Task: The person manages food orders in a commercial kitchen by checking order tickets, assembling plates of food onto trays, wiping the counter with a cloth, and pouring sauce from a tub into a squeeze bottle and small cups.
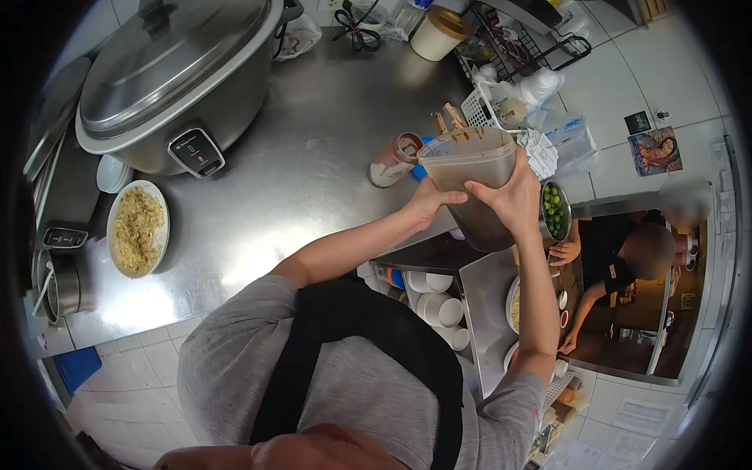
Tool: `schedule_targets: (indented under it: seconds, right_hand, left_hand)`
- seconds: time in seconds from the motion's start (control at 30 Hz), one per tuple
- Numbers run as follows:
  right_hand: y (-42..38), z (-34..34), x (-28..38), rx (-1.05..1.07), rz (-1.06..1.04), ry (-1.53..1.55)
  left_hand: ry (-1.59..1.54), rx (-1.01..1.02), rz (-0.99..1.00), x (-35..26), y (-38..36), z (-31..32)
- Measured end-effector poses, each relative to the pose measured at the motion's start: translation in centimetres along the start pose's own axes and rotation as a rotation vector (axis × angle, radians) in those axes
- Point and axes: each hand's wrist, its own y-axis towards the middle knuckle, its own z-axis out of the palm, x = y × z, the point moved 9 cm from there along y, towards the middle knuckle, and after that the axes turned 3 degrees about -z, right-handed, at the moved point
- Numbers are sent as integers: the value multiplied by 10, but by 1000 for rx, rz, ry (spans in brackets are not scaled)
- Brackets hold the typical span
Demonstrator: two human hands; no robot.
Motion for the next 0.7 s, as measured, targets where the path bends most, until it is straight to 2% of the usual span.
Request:
schedule_targets:
  seconds: [0.7]
  right_hand:
    - [35,-1,35,136,-175,-182]
  left_hand:
    - [-289,89,-2,-5,8,18]
